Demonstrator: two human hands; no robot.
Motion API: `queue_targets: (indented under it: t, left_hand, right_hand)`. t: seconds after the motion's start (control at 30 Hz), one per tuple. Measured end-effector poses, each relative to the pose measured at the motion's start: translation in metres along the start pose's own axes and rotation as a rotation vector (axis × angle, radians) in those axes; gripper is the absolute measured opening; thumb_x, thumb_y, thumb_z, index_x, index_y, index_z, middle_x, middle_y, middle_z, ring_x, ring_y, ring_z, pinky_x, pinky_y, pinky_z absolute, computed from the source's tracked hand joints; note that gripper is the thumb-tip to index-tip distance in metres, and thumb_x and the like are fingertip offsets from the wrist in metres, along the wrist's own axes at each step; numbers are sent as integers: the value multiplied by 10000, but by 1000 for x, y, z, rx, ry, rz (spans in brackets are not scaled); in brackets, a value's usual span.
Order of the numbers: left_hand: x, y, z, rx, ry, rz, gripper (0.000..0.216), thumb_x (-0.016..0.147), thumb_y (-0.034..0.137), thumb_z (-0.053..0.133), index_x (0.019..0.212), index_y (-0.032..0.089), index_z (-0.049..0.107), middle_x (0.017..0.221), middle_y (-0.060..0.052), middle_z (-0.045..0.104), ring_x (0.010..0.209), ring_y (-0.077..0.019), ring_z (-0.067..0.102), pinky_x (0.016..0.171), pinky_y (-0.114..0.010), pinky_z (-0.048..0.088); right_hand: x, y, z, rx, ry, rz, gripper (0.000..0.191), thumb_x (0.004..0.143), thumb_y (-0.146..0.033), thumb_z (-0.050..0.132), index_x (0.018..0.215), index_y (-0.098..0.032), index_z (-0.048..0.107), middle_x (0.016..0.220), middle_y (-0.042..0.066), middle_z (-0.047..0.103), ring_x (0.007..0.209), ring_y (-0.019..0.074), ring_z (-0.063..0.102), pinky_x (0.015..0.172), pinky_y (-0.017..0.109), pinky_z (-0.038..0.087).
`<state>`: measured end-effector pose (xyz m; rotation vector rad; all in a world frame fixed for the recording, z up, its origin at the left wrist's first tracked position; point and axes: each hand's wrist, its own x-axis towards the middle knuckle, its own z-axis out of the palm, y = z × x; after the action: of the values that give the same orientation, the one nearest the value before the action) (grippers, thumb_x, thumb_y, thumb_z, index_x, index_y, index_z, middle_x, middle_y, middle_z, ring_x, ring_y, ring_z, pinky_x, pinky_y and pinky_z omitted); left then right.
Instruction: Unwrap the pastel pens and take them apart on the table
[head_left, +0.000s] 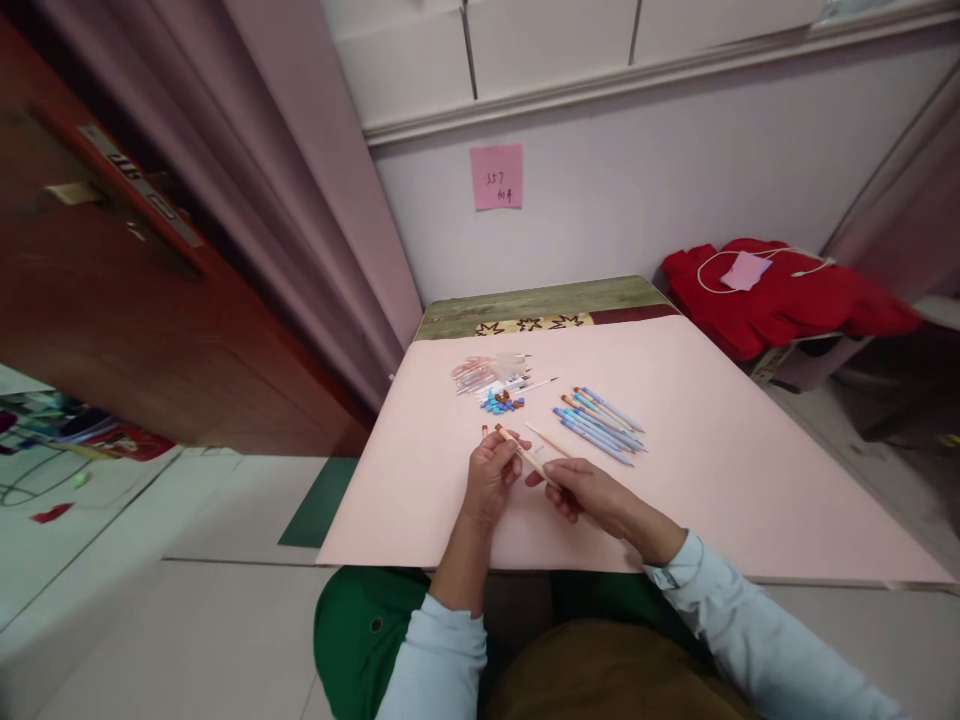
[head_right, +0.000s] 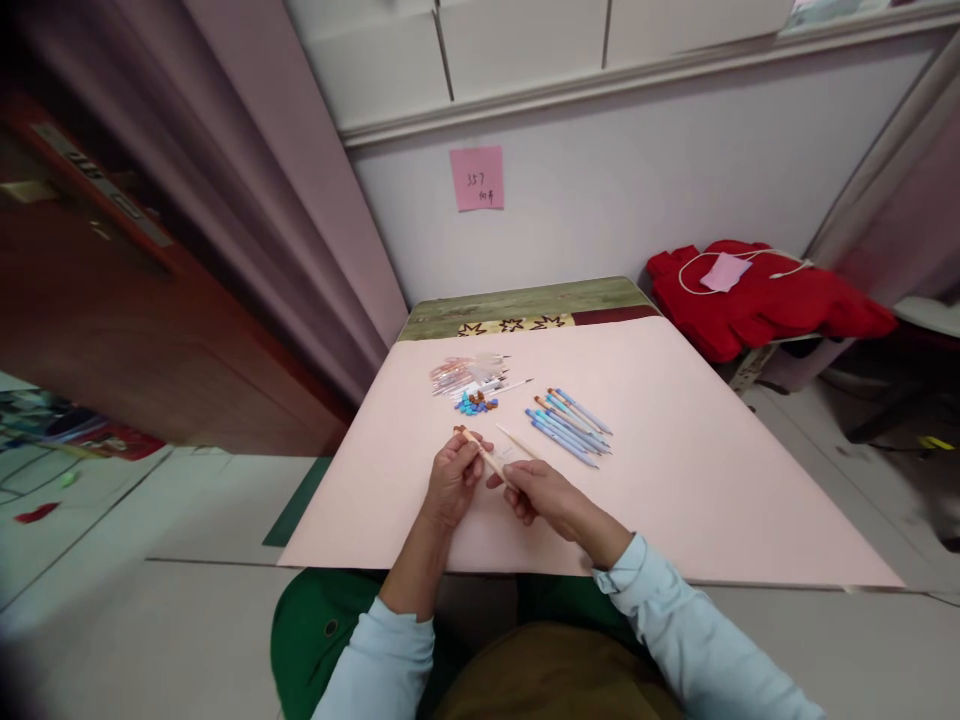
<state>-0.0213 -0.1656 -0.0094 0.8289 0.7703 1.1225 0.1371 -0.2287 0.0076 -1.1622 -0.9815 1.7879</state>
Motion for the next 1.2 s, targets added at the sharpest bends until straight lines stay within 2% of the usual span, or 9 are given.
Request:
queue_targets:
  t: [0.2, 0.3, 0.43, 0.57, 0.7, 0.8, 0.97, 1.13, 1.2]
  left_hand:
    - [2, 1, 1, -46, -17, -68, 342, 701, 301, 780, 958, 124, 639, 908, -114, 734, 450, -30, 467, 377, -161, 254]
    - [2, 1, -1, -16, 7, -33, 323, 697, 302, 775, 923, 116, 638, 842, -98, 731, 410, -19, 427, 364, -163, 233]
    - [3, 1, -2, 24, 71, 11, 302, 691, 303, 769, 870, 113, 619, 768, -74, 722, 363, -10, 386, 344, -162, 206]
    - [4, 0, 0, 28, 84, 9, 323, 674, 290, 781, 880, 107, 613, 763, -71, 722, 375, -20, 423, 357, -162, 267]
    - [5, -2, 2, 22, 51, -11, 388, 668, 305, 790, 944, 108, 600, 826, -83, 729, 419, -33, 479, 375, -161, 298]
    - [3, -2, 3, 38, 32, 12, 555, 690, 316, 783, 1155, 129, 544, 839, -73, 729, 430, -39, 489, 389, -160, 311]
    - [-2, -1, 5, 63, 34, 75, 825, 703, 332, 775, 1399, 165, 364, 774, -44, 723, 416, -57, 500, 407, -171, 354]
    - [1, -9, 9, 123, 65, 106, 860, 704, 344, 773, 1426, 191, 330, 755, -32, 715, 424, -91, 555, 421, -193, 407]
    - [5, -14, 13, 149, 83, 138, 846, 706, 344, 771, 1420, 196, 340, 747, -23, 708, 427, -102, 570, 430, -204, 427]
  right_hand:
    - [-2, -5, -3, 264, -54, 192, 236, 874, -342, 556, 855, -127, 652, 616, -22, 571, 451, 50, 481, 449, 163, 393]
    - [2, -1, -1, 249, -58, 164, 275, 864, -382, 595, 910, -122, 670, 647, -2, 615, 481, 59, 522, 485, 172, 437]
    - [8, 6, 5, 117, 79, 4, 350, 721, -450, 753, 825, -137, 635, 629, 5, 644, 520, 85, 568, 518, 199, 453]
    - [9, 11, 9, -34, 191, -126, 405, 615, -446, 824, 772, -165, 578, 578, -25, 616, 509, 97, 550, 511, 213, 429]
    - [8, 11, 9, -144, 229, -175, 398, 780, -574, 641, 790, -181, 583, 495, -73, 487, 412, 78, 414, 410, 206, 296]
    - [10, 11, 7, -131, 197, -129, 467, 843, -621, 516, 781, -169, 618, 473, -68, 448, 391, 76, 369, 396, 211, 251]
    - [14, 12, 7, -288, 301, -142, 395, 779, -571, 608, 726, -180, 611, 605, 14, 631, 515, 125, 543, 505, 238, 397]
    - [12, 14, 4, -704, 556, -298, 367, 711, -558, 689, 711, -205, 588, 598, -8, 615, 536, 133, 523, 499, 228, 328]
    - [11, 13, 1, -790, 600, -320, 374, 742, -581, 655, 773, -210, 615, 590, -20, 600, 534, 137, 513, 503, 231, 311]
